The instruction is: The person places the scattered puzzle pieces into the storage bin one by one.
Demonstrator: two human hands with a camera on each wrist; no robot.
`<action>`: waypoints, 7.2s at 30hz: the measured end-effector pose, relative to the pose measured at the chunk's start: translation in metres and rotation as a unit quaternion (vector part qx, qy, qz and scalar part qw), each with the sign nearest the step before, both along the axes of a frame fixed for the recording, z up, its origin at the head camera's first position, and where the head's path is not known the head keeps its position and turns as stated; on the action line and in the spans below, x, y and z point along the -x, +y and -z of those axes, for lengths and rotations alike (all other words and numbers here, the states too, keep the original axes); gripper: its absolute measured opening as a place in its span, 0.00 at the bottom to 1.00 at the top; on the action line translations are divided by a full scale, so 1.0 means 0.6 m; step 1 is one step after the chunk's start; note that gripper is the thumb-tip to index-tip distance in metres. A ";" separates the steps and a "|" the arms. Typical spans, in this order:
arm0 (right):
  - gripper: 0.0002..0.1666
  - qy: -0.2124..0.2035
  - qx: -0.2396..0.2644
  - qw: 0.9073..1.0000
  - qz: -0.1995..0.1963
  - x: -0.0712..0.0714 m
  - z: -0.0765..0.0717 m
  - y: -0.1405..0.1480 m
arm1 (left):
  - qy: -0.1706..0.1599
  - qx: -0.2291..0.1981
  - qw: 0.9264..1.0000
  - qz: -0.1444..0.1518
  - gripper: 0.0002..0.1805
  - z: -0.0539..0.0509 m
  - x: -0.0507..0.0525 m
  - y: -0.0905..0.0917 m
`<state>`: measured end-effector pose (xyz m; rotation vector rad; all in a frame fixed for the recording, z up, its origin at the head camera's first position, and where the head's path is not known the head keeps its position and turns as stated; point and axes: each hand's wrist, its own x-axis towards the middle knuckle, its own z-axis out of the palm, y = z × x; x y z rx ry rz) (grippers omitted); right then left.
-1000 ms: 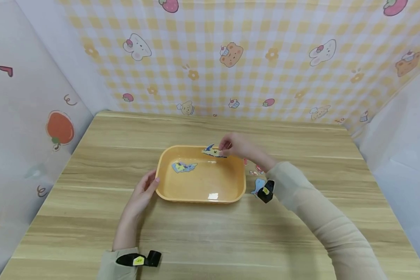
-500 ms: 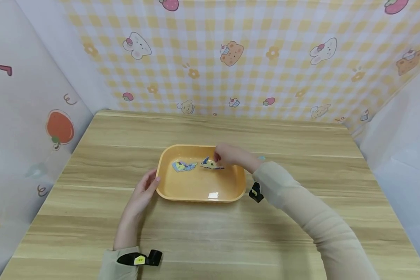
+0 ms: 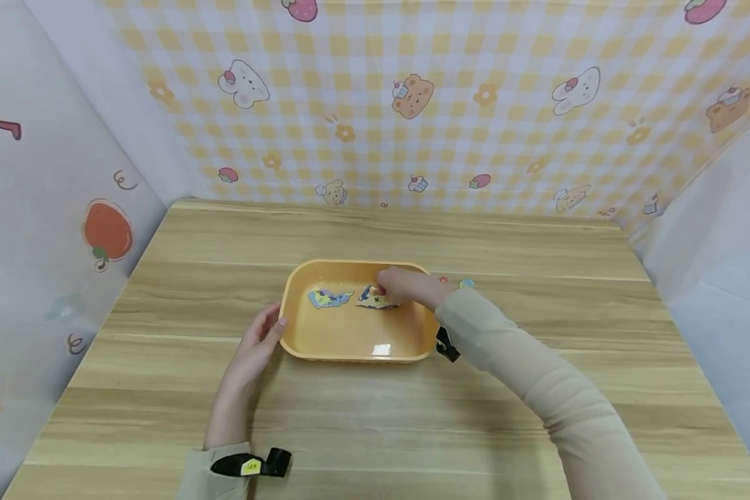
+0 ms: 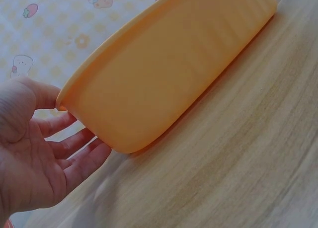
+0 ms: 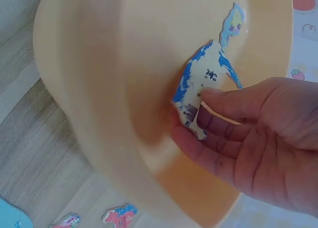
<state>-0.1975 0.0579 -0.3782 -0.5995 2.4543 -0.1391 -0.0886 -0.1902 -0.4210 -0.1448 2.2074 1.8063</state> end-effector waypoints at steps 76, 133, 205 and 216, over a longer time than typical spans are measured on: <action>0.15 0.065 0.159 0.960 0.219 0.006 0.053 0.186 | -0.006 0.002 1.000 -0.021 0.28 -0.004 -0.001 0.005; 0.12 -0.041 0.319 0.927 0.191 0.016 -0.055 0.106 | 0.005 -0.012 1.000 -0.027 0.26 0.003 0.000 0.002; 0.21 -0.033 0.316 0.947 0.053 0.003 -0.043 -0.013 | -0.005 -0.019 0.999 -0.035 0.26 0.011 -0.001 0.013; 0.20 0.058 0.338 0.919 0.194 0.000 -0.045 0.130 | -0.003 -0.018 1.000 -0.024 0.26 0.004 0.009 0.003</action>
